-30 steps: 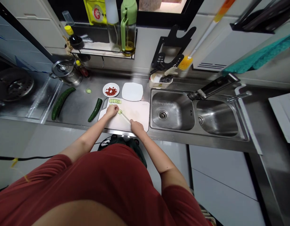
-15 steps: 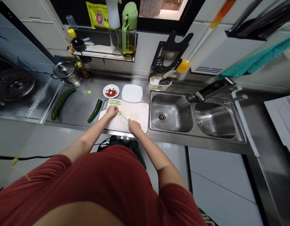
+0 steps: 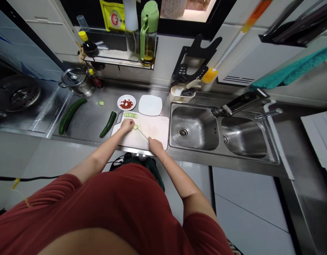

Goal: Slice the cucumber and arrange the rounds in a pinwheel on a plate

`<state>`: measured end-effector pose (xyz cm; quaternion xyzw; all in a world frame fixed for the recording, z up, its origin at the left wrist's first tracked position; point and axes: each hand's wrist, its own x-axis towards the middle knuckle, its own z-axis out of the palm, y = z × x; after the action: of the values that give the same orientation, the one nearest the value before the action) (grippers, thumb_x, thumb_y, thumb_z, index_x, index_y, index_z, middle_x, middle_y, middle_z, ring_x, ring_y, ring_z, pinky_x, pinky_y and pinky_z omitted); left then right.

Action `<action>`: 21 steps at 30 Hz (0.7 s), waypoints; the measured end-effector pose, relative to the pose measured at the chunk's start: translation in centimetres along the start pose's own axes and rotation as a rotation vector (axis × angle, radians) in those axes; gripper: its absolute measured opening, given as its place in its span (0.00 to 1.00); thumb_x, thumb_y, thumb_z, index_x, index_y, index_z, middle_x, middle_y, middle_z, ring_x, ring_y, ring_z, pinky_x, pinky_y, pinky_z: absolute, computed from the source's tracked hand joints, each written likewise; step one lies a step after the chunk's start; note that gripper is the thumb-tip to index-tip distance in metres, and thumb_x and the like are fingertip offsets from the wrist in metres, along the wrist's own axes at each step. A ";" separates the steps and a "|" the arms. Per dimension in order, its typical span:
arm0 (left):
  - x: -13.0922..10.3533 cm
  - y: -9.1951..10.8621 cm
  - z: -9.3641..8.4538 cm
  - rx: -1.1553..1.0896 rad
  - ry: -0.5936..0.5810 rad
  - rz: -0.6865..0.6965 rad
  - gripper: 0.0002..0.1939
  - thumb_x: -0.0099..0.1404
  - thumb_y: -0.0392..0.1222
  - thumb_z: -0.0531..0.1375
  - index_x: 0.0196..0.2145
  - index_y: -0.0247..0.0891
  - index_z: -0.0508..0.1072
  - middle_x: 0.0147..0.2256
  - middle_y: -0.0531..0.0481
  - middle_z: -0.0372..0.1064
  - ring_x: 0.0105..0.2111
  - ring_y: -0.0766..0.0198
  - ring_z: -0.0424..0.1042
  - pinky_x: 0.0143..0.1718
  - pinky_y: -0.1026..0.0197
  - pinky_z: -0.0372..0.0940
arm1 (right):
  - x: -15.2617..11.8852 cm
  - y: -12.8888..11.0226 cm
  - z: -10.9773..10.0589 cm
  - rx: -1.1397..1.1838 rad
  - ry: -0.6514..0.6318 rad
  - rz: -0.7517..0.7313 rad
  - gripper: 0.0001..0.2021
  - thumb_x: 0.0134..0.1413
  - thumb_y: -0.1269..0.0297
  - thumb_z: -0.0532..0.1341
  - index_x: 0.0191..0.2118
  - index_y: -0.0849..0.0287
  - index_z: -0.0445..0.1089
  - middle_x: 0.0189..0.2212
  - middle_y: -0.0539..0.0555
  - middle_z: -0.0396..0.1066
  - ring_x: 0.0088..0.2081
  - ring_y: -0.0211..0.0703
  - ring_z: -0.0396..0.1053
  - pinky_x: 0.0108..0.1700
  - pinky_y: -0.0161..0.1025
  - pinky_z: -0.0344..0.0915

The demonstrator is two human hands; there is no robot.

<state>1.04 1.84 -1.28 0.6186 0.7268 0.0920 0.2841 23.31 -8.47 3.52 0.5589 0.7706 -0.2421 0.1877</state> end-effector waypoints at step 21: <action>-0.3 0.1 -0.1 -0.008 -0.002 0.003 0.10 0.58 0.36 0.58 0.35 0.40 0.79 0.39 0.47 0.76 0.42 0.61 0.71 0.44 0.62 0.63 | 1.3 -1.5 -1.2 0.000 0.007 0.002 0.17 0.61 0.77 0.47 0.53 0.61 0.59 0.44 0.64 0.72 0.46 0.49 0.72 0.42 0.40 0.65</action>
<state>1.14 1.64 -1.07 0.6187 0.7251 0.0948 0.2873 21.43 -7.17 4.01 0.5605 0.7706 -0.2398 0.1855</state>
